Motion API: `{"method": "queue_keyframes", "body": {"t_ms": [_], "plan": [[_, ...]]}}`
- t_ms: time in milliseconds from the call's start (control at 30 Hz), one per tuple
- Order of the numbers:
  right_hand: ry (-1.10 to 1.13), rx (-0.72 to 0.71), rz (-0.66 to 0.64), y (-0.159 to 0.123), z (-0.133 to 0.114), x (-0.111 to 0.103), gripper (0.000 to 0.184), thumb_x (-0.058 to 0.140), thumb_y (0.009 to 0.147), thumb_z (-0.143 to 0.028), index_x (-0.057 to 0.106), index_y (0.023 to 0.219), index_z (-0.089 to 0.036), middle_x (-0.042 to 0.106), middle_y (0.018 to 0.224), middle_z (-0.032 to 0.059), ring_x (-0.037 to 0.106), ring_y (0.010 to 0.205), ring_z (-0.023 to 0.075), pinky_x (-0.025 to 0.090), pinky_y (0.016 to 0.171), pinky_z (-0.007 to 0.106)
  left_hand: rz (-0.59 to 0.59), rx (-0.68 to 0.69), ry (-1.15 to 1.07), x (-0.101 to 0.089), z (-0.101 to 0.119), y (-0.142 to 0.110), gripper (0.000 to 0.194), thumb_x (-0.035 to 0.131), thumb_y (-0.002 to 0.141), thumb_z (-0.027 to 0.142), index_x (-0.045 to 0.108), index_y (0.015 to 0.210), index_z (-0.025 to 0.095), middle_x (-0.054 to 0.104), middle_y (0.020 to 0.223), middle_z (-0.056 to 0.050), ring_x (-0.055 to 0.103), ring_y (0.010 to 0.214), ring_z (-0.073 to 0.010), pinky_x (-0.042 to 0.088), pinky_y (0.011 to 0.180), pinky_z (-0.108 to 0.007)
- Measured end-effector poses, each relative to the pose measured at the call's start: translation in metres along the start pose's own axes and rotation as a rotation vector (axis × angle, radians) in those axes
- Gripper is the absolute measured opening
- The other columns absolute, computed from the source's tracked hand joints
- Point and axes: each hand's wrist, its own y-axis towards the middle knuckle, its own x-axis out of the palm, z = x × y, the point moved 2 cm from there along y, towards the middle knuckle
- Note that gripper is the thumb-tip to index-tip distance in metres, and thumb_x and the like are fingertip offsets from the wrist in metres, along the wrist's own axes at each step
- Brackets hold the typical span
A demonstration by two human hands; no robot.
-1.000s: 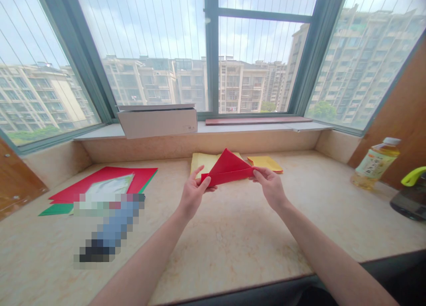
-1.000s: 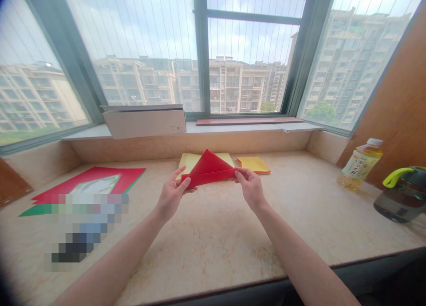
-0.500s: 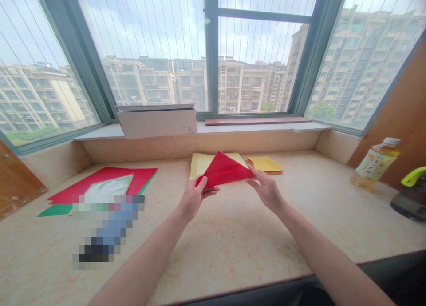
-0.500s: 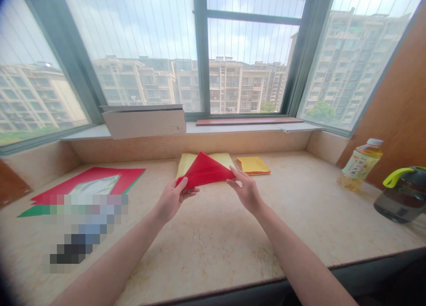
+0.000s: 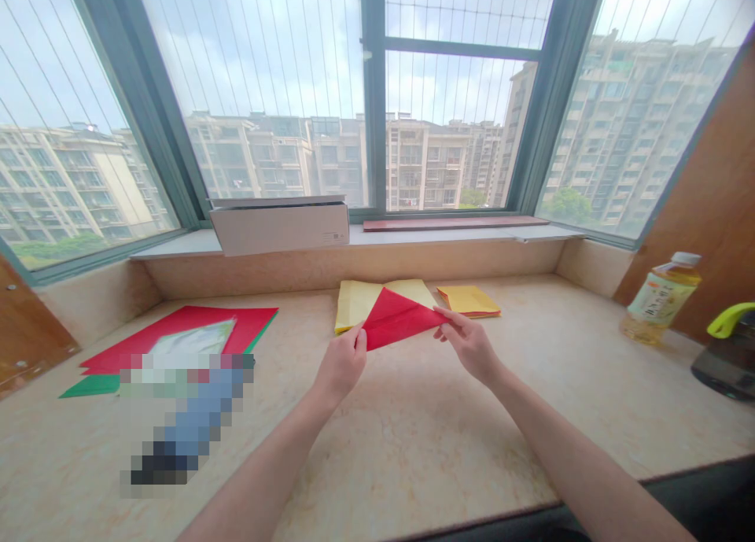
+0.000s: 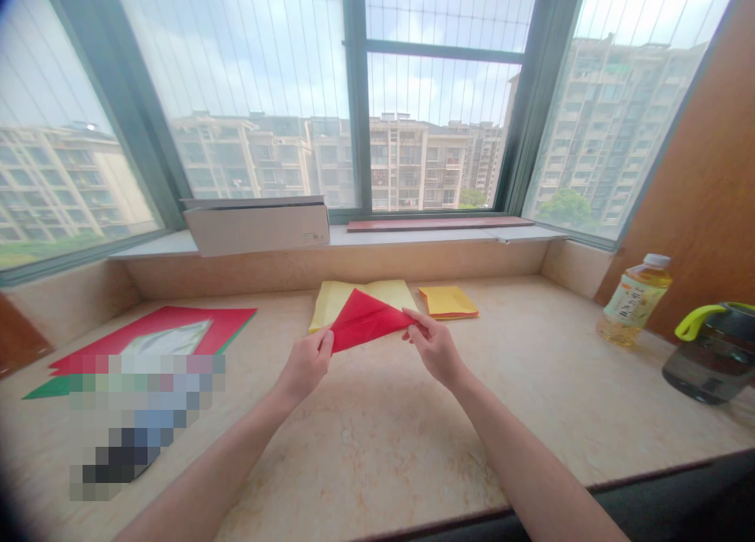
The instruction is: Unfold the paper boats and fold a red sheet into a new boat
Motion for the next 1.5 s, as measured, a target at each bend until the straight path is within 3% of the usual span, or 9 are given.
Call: {"method": "queue_keyframes", "body": {"t_ms": [100, 233, 433, 633, 767, 867, 967, 1167, 1500], "plan": [[0.052, 0.039, 0.021, 0.000, 0.003, 0.004, 0.043, 0.053, 0.087, -0.033, 0.064, 0.123, -0.012, 0.075, 0.081, 0.0073, 0.070, 0.076, 0.0210, 0.055, 0.068, 0.034, -0.027, 0.066, 0.073, 0.005, -0.004, 0.001, 0.041, 0.035, 0.096, 0.035, 0.071, 0.098, 0.014, 0.075, 0.100, -0.014, 0.070, 0.093, -0.0248, 0.051, 0.083, -0.033], [0.064, 0.078, 0.044, 0.001, 0.012, 0.005, 0.043, 0.054, 0.086, -0.035, 0.064, 0.121, -0.011, 0.076, 0.089, 0.0103, 0.072, 0.082, 0.0236, 0.056, 0.068, 0.034, -0.037, 0.051, 0.110, 0.008, -0.007, 0.001, 0.053, 0.026, 0.099, 0.039, 0.063, 0.123, 0.010, 0.065, 0.128, -0.018, 0.060, 0.121, -0.0264, 0.044, 0.103, -0.039], [-0.029, 0.127, 0.074, 0.003, 0.021, 0.004, 0.039, 0.052, 0.083, -0.031, 0.068, 0.113, -0.013, 0.076, 0.089, 0.0093, 0.072, 0.082, 0.0235, 0.055, 0.066, 0.032, -0.242, 0.124, 0.212, 0.007, -0.006, -0.004, 0.073, 0.044, 0.091, 0.055, 0.041, 0.144, 0.004, 0.050, 0.142, -0.024, 0.049, 0.133, -0.0319, 0.039, 0.108, -0.042], [-0.127, 0.111, 0.068, 0.004, 0.018, 0.003, 0.035, 0.050, 0.081, -0.028, 0.070, 0.106, -0.015, 0.076, 0.095, 0.0088, 0.072, 0.080, 0.0222, 0.055, 0.069, 0.031, -0.387, 0.043, 0.240, 0.017, -0.010, -0.010, 0.066, 0.035, 0.096, 0.042, 0.028, 0.151, 0.006, 0.043, 0.149, -0.023, 0.044, 0.136, -0.0312, 0.039, 0.107, -0.040], [-0.098, 0.131, 0.126, 0.006, 0.020, 0.002, 0.040, 0.054, 0.078, -0.027, 0.066, 0.114, -0.014, 0.077, 0.090, 0.0076, 0.073, 0.078, 0.0230, 0.055, 0.069, 0.033, -0.402, 0.038, 0.233, 0.024, -0.015, -0.012, 0.065, 0.034, 0.095, 0.031, 0.023, 0.153, 0.004, 0.042, 0.148, -0.026, 0.047, 0.134, -0.0328, 0.040, 0.105, -0.040], [-0.066, 0.117, 0.110, 0.007, 0.025, 0.002, 0.030, 0.057, 0.077, -0.027, 0.068, 0.103, -0.016, 0.077, 0.085, 0.0072, 0.072, 0.077, 0.0242, 0.055, 0.067, 0.033, -0.358, 0.021, 0.228, 0.026, -0.018, -0.013, 0.066, 0.035, 0.091, 0.021, 0.022, 0.153, 0.002, 0.047, 0.141, -0.028, 0.053, 0.127, -0.0343, 0.042, 0.102, -0.041], [-0.053, 0.119, 0.087, 0.008, 0.029, 0.003, 0.022, 0.058, 0.077, -0.029, 0.069, 0.093, -0.018, 0.076, 0.082, 0.0068, 0.072, 0.076, 0.0247, 0.055, 0.066, 0.034, -0.293, 0.017, 0.202, 0.025, -0.018, -0.012, 0.067, 0.039, 0.087, 0.017, 0.028, 0.151, 0.002, 0.052, 0.137, -0.027, 0.055, 0.123, -0.0334, 0.042, 0.101, -0.039], [0.027, 0.156, 0.100, 0.006, 0.031, 0.006, 0.028, 0.056, 0.084, -0.039, 0.063, 0.101, -0.018, 0.074, 0.078, 0.0068, 0.073, 0.072, 0.0253, 0.055, 0.062, 0.034, -0.235, 0.023, 0.158, 0.022, -0.011, -0.012, 0.065, 0.040, 0.084, 0.013, 0.036, 0.148, 0.004, 0.054, 0.132, -0.025, 0.057, 0.118, -0.0331, 0.045, 0.098, -0.038], [-0.015, 0.109, 0.164, 0.006, 0.036, 0.001, 0.027, 0.057, 0.082, -0.033, 0.063, 0.103, -0.018, 0.074, 0.083, 0.0072, 0.071, 0.069, 0.0242, 0.056, 0.067, 0.038, -0.219, 0.148, 0.041, 0.022, -0.006, -0.012, 0.068, 0.036, 0.086, 0.009, 0.030, 0.153, 0.020, 0.057, 0.110, -0.013, 0.061, 0.099, -0.0208, 0.047, 0.094, -0.032]]}}
